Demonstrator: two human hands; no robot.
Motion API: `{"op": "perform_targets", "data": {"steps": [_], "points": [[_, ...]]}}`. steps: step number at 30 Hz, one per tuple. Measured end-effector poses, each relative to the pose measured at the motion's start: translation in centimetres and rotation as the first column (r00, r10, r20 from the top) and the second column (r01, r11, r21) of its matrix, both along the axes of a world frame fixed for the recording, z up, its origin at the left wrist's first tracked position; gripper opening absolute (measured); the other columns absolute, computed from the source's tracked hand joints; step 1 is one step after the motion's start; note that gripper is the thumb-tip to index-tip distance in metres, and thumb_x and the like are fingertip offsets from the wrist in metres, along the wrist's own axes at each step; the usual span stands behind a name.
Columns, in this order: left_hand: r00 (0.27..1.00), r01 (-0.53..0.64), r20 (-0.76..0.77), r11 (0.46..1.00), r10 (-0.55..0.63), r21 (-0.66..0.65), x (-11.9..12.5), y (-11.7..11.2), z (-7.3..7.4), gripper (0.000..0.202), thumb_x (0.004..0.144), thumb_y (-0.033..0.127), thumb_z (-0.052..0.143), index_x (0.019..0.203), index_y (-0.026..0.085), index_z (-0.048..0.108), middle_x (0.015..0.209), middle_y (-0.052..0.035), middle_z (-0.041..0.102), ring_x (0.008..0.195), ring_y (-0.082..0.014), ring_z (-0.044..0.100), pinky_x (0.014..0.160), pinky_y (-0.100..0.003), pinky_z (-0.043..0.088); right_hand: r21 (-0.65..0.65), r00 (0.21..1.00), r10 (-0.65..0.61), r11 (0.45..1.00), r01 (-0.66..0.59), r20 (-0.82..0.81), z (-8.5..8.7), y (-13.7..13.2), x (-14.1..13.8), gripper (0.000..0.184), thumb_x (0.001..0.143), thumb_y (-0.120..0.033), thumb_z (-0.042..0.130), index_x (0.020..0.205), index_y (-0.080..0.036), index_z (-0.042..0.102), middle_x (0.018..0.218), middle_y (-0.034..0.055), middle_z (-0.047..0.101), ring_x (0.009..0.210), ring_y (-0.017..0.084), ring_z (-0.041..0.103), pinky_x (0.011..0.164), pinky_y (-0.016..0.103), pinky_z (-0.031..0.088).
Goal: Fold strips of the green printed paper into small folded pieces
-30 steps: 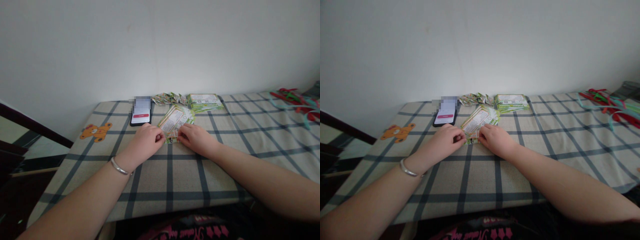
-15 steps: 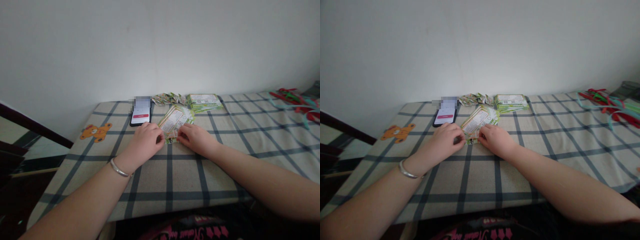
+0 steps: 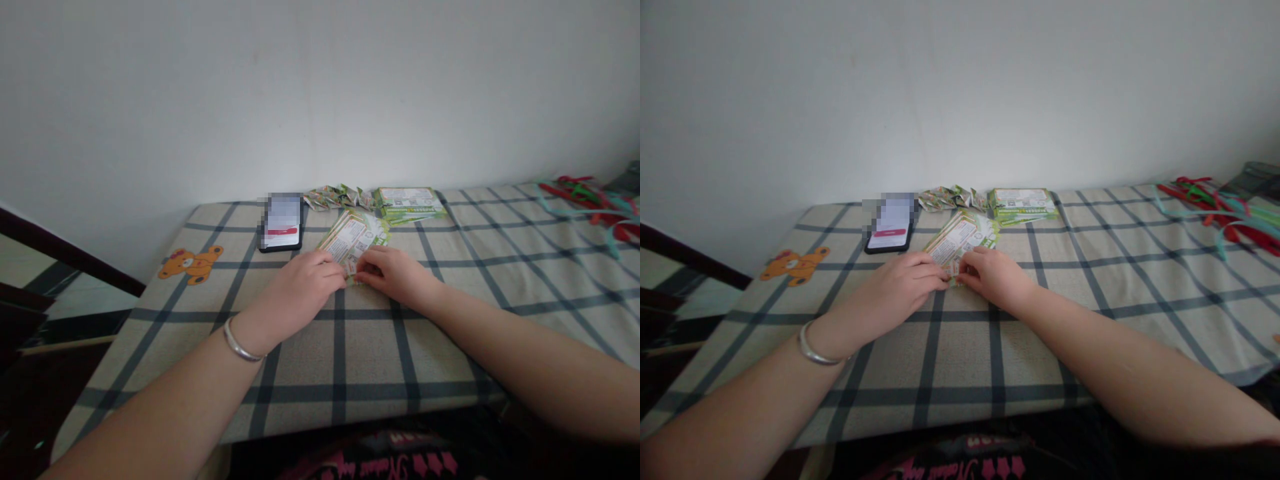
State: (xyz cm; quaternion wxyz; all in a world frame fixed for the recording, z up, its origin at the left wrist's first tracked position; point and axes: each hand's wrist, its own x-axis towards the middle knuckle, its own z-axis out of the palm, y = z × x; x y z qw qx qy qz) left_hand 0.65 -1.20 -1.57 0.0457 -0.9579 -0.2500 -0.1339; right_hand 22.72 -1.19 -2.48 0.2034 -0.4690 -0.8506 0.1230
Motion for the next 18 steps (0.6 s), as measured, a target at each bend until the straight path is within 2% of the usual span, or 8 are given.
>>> {"op": "perform_targets", "data": {"steps": [3,7,11,18], "points": [[0.999,-0.002,-0.036,1.000,0.002,0.018,0.09,-0.20,0.15,0.020,0.091,0.011,0.052,0.101,0.015,0.068,0.102,-0.0059,0.069,0.104,-0.0229,0.056,0.093,-0.041,0.049,-0.058,0.998,0.044,0.997,-0.047,-0.050,0.10,0.35,0.79,0.005,0.083,-0.019,0.065,0.087,-0.017,0.067,0.076,0.0009,0.062,0.069,0.012,0.054,0.064,0.024,0.040],[0.997,-0.052,-0.057,0.997,0.048,-0.055,0.34,-0.53,0.50,0.016,0.089,0.011,0.056,0.098,0.014,0.069,0.100,-0.0077,0.068,0.098,-0.0221,0.060,0.091,-0.040,0.051,-0.168,0.995,0.005,0.986,-0.022,-0.103,0.27,0.55,1.26,0.009,0.082,-0.017,0.064,0.089,-0.018,0.070,0.073,0.0000,0.065,0.064,0.011,0.055,0.060,0.023,0.040],[0.994,-0.087,-0.071,0.991,0.081,-0.098,0.47,-0.65,0.59,0.017,0.089,0.009,0.055,0.098,0.013,0.069,0.101,-0.0082,0.067,0.098,-0.0217,0.061,0.090,-0.039,0.053,-0.094,0.999,0.015,0.995,-0.019,-0.044,0.27,0.52,1.04,0.010,0.082,-0.015,0.063,0.086,-0.017,0.072,0.074,0.0010,0.066,0.068,0.012,0.055,0.064,0.023,0.040],[0.994,-0.075,-0.086,0.995,0.069,-0.067,0.70,-0.83,0.64,0.015,0.091,0.012,0.053,0.096,0.012,0.067,0.101,-0.0089,0.066,0.099,-0.0224,0.060,0.092,-0.040,0.051,-0.037,0.999,0.032,0.999,-0.033,-0.030,0.11,0.33,0.89,0.010,0.083,-0.013,0.061,0.085,-0.017,0.070,0.073,0.0007,0.062,0.068,0.012,0.052,0.064,0.023,0.039]]}}
